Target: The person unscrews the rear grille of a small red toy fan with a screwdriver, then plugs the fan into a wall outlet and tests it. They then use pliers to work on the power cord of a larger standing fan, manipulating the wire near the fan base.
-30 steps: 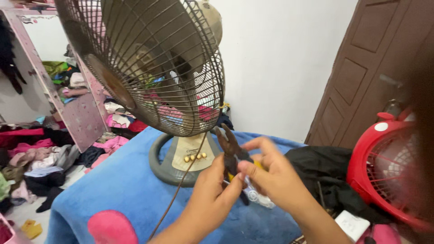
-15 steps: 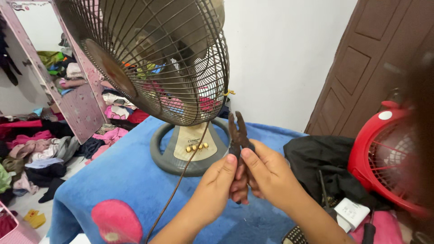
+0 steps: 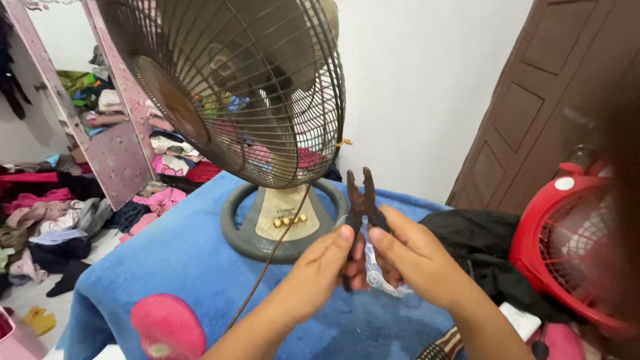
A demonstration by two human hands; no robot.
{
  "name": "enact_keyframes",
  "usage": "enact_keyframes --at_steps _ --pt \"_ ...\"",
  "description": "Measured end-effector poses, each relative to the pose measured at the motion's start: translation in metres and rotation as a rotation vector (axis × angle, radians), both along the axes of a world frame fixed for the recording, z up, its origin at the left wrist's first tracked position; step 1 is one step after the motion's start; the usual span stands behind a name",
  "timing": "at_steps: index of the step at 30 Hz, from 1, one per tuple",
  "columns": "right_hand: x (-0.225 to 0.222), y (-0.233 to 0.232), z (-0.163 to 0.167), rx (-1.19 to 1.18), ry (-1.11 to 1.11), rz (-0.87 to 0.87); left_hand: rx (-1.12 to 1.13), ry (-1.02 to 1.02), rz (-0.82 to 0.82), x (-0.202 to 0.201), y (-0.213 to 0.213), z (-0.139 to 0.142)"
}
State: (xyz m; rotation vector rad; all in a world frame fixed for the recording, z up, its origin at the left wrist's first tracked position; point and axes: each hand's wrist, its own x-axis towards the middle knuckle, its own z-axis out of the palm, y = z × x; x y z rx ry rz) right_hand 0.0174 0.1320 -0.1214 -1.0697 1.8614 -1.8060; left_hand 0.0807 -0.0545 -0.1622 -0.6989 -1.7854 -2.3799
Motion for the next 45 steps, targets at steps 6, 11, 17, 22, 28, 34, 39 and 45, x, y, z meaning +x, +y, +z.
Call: enact_keyframes --at_steps 6,11,17,22,28,34,39,45 --pt "-0.014 -0.015 -0.017 -0.395 -0.357 0.283 0.093 -0.087 0.339 -0.004 0.012 0.022" --pt "-0.007 -0.025 -0.016 -0.379 -0.418 0.155 -0.176 0.307 0.53 0.014 0.023 0.04" --pt "-0.009 -0.015 0.002 -0.566 -0.662 0.197 -0.789 0.884 1.235 0.048 0.015 0.085" --pt "-0.006 -0.002 0.005 -0.393 -0.457 0.318 -1.24 1.306 1.3 0.06 -0.028 0.162" --pt "-0.031 0.008 0.034 -0.117 -0.384 0.375 -1.634 1.37 1.207 0.035 -0.052 0.205" --pt "-0.034 -0.023 0.062 0.15 -0.256 0.508 -1.471 1.533 1.067 0.05 -0.13 0.202" --pt "-0.029 -0.045 0.074 0.212 -0.355 0.607 -1.466 1.561 1.025 0.049 -0.149 0.2" --pt "-0.026 -0.049 0.077 0.224 -0.426 0.629 -1.411 1.573 1.032 0.059 -0.142 0.198"
